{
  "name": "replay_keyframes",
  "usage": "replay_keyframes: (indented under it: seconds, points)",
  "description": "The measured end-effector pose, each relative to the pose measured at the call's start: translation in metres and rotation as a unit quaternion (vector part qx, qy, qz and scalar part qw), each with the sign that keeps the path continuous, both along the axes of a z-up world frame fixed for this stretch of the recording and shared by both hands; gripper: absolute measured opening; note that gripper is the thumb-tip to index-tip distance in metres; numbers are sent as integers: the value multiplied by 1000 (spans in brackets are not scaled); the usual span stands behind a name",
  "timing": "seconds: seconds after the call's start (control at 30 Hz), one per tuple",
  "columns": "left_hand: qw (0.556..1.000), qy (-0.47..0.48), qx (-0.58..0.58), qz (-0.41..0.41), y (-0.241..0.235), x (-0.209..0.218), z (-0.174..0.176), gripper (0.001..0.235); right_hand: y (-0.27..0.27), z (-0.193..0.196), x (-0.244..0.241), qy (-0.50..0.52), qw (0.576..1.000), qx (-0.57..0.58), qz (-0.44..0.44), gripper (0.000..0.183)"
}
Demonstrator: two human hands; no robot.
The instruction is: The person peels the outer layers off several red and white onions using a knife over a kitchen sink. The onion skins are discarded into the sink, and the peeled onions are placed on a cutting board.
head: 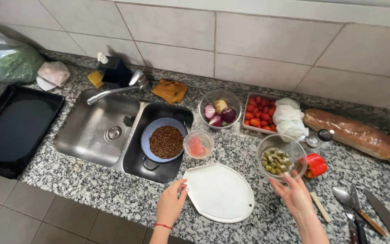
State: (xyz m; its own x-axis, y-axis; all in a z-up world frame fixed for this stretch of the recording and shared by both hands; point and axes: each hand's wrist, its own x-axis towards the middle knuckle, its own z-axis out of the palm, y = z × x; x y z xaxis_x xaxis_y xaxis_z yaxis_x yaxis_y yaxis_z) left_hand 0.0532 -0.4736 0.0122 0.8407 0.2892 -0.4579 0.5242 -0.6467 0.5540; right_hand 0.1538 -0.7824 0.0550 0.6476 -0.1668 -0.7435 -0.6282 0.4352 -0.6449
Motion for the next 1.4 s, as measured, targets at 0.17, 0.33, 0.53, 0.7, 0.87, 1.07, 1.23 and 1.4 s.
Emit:
replay_keyframes:
  seconds: [0.17, 0.33, 0.53, 0.7, 0.87, 1.07, 1.23, 1.4]
  points:
    - [994, -99, 47, -16, 0, -3, -24, 27, 10, 7, -30, 36, 986, -141, 85, 52]
    - [981, -176, 78, -25, -8, 27, -36, 20, -3, -79, -82, -66, 858, -390, 329, 52]
    - [926, -300, 207, -97, -21, 72, -55, 42, 8, -118, -94, -294, 490, -567, 593, 56]
    - [896, -367, 220, -118, -19, 64, -59, 40, 33, -23, -74, -36, 480, -438, 759, 62]
    - [954, -264, 102, -100, -18, 35, -32, 30, 24, -22, -80, -68, 529, -428, 730, 61]
    - [989, -138, 45, -30, -2, 31, -14, 26, 26, -17, -73, -57, 549, -397, 733, 57]
    - [993, -117, 26, 21, 4, 44, 3, 26, 23, -46, -73, -49, 549, -395, 735, 55]
    - [987, -121, 103, -5, 2, 81, 8, 100, 55, -38, -49, -167, 784, -352, 484, 53]
